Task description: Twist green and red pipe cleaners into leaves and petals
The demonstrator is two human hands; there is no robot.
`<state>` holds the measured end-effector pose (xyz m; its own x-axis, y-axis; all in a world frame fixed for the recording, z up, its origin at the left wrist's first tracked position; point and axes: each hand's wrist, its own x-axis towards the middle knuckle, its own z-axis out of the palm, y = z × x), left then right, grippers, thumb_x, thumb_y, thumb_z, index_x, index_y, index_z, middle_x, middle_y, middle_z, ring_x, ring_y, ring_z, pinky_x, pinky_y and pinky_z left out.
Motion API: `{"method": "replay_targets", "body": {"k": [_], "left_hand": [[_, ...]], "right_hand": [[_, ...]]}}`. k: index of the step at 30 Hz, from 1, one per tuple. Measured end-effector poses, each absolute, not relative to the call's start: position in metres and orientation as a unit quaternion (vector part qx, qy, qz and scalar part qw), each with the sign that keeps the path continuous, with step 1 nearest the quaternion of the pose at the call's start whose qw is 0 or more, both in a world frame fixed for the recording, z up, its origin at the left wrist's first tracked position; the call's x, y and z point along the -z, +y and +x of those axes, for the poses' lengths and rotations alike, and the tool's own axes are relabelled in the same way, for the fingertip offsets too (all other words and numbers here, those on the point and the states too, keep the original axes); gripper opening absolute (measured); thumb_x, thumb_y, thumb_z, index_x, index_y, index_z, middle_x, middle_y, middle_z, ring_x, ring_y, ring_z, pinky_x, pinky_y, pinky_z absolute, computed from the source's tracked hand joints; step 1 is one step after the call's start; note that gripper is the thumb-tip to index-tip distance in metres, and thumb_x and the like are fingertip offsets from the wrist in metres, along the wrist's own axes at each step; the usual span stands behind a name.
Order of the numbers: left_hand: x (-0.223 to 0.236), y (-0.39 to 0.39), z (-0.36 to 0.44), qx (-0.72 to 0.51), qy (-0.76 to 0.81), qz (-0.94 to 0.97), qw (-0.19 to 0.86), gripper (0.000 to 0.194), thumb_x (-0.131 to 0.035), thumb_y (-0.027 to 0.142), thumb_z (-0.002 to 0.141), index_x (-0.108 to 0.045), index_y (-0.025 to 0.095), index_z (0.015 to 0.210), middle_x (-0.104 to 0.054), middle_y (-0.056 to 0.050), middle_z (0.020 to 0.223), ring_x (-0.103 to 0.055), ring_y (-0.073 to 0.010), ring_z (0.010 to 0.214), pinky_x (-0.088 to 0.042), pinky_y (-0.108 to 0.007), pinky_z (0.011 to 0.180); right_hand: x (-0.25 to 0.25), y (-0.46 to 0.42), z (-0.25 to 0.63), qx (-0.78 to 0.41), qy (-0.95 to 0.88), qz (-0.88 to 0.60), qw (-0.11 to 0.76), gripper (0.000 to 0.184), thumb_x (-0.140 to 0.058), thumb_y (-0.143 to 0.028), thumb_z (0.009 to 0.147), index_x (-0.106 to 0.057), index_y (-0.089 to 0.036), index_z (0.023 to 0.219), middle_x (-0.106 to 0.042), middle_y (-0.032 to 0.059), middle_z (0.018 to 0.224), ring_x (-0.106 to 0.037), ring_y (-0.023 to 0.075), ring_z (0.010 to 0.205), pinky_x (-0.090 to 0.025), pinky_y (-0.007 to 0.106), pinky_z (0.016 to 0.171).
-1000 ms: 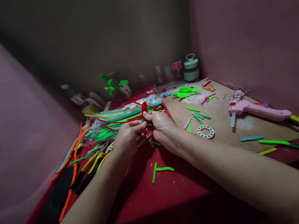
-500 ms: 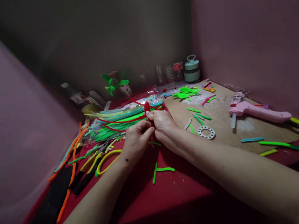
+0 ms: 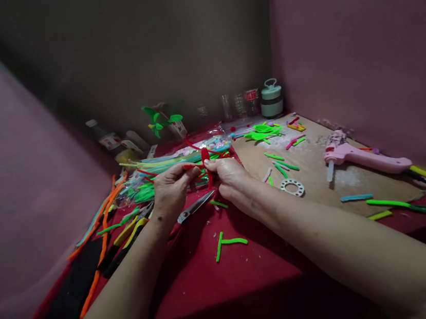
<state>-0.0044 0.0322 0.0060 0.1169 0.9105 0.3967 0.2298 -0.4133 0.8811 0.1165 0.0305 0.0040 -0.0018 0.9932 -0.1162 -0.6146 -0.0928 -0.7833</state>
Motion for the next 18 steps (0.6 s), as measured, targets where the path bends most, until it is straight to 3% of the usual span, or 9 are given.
{"method": "replay_targets", "body": {"k": [4,10,13,18], "left_hand": [[-0.013,0.027,-0.009,-0.478,0.425,0.721,0.267,0.019,-0.062,0.031,0.073,-0.06,0.017,0.061,-0.055,0.003,0.056,-0.047,-0.0092,0.054,-0.038,-0.021,0.053],[-0.015,0.026,-0.009,-0.53,0.404,0.653,0.359,0.02,-0.062,0.031,0.072,-0.059,0.016,0.06,-0.052,0.003,0.049,-0.045,-0.0088,0.045,-0.036,-0.022,0.045],[-0.015,0.032,-0.01,-0.577,0.386,0.59,0.412,0.017,-0.063,0.032,0.07,-0.062,0.016,0.069,-0.058,0.002,0.055,-0.047,-0.0092,0.045,-0.036,-0.021,0.042],[-0.018,0.04,-0.015,-0.61,0.392,0.552,0.411,0.022,-0.068,0.034,0.067,-0.065,0.015,0.076,-0.059,0.0,0.066,-0.05,-0.0078,0.055,-0.038,-0.018,0.047]], "right_hand": [[-0.01,0.027,0.114,-0.696,-0.216,-0.366,0.579,0.024,-0.05,-0.003,0.074,-0.053,-0.015,0.053,-0.051,-0.0019,0.046,-0.044,0.0084,0.045,-0.04,0.023,0.054],[-0.013,0.024,0.113,-0.681,-0.242,-0.329,0.608,0.022,-0.056,-0.007,0.074,-0.055,-0.015,0.054,-0.054,-0.001,0.051,-0.049,0.0094,0.048,-0.042,0.027,0.059],[-0.008,0.026,0.115,-0.654,-0.274,-0.334,0.621,0.019,-0.06,-0.012,0.071,-0.054,-0.015,0.054,-0.056,-0.0005,0.054,-0.05,0.01,0.05,-0.041,0.028,0.061],[-0.002,0.026,0.115,-0.64,-0.331,-0.334,0.607,0.01,-0.065,-0.017,0.065,-0.059,-0.015,0.057,-0.055,-0.0019,0.055,-0.047,0.009,0.051,-0.037,0.026,0.059]]}}
